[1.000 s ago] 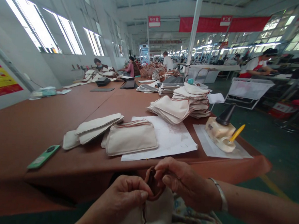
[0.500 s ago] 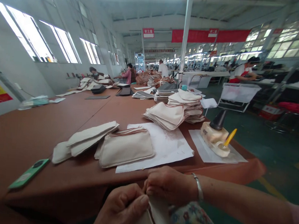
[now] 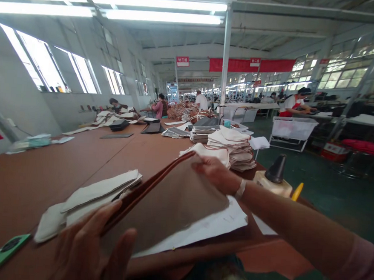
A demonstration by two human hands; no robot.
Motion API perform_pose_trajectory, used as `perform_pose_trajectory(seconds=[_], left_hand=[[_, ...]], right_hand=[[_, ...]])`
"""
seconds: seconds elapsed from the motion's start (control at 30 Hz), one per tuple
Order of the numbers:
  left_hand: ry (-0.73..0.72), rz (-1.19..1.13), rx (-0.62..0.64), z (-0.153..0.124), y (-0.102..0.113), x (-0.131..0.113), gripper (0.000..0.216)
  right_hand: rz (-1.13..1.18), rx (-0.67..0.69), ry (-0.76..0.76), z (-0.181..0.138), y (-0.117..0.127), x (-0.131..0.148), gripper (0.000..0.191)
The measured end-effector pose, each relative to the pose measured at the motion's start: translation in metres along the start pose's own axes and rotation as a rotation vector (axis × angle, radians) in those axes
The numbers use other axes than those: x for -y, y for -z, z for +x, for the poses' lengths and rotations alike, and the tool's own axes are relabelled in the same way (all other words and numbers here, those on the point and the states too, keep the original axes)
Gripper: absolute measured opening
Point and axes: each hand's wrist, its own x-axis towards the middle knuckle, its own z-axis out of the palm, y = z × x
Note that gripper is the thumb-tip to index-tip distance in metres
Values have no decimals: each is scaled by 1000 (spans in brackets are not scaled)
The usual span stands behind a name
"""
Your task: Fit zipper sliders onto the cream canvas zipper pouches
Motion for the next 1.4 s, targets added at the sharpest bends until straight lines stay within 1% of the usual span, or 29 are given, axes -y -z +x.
perform_pose_trajectory(seconds=[0.03, 0.1, 0.13, 0.17, 0.2, 0.23, 0.27, 0.3, 0.37, 0.43, 0.5, 0.53, 0.6, 0.67, 0.77, 0.83, 0.87, 0.93, 1.0, 1.07, 1.13, 1.23, 1.33, 1.4], left_hand=[[33, 47, 11, 8, -8, 12, 46], [103, 131, 94, 18, -34, 38, 39], [124, 166, 162, 20, -51, 52, 39], [129, 188, 263, 21, -72, 66, 38], [128, 193, 334, 21, -94, 79, 35], [122, 192, 403, 21, -118, 90, 33], [117, 194, 465, 21, -142, 100, 30], [109, 194, 532, 21, -166, 107, 27], [93, 193, 646, 24, -208, 113, 25], [86, 203, 743, 29, -241, 113, 27], [76, 225, 810, 35, -261, 110, 27], [64, 234, 831, 36, -266, 108, 27], [23, 238, 857, 36, -264, 105, 27], [-37, 226, 876, 31, -251, 105, 25], [-108, 217, 908, 19, -221, 106, 20], [-120, 224, 913, 12, -206, 107, 19], [-116, 227, 902, 10, -202, 106, 19], [-94, 226, 858, 10, -203, 104, 24], [-59, 217, 826, 15, -214, 102, 31], [-14, 202, 838, 21, -228, 100, 32], [24, 179, 875, 25, -238, 97, 29], [55, 111, 921, 22, -241, 92, 27], [92, 13, 984, 13, -230, 88, 26], [149, -48, 1044, 7, -220, 84, 24]], right_hand=[[-6, -88, -9, 24, 23, -2, 26], [-47, -273, -40, 63, 69, -11, 30], [-82, -368, -64, 77, 89, -18, 30], [-120, -451, -84, 86, 106, -28, 30], [-158, -526, -97, 92, 119, -40, 30], [-193, -582, -106, 94, 126, -54, 29], [-223, -619, -109, 93, 128, -69, 29], [-249, -634, -108, 89, 124, -85, 29], [-283, -594, -108, 74, 101, -118, 27], [-288, -454, -118, 54, 67, -149, 18], [-265, -306, -131, 32, 34, -172, 13], [-250, -260, -132, 23, 22, -180, 12], [-215, -214, -136, 11, 8, -188, 13], [-175, -211, -141, 10, 6, -186, 16], [-96, -218, -150, 23, 7, -176, 18], [-37, -200, -164, 35, -1, -170, 16], [-13, -189, -179, 40, -8, -168, 15], [16, -185, -223, 50, -27, -167, 14], [21, -199, -265, 60, -44, -168, 19], [9, -205, -274, 70, -55, -170, 23], [-10, -177, -247, 81, -58, -170, 25], [-36, -54, -202, 99, -58, -169, 27], [-68, 132, -218, 116, -65, -174, 28], [-107, 236, -248, 123, -74, -181, 28]])
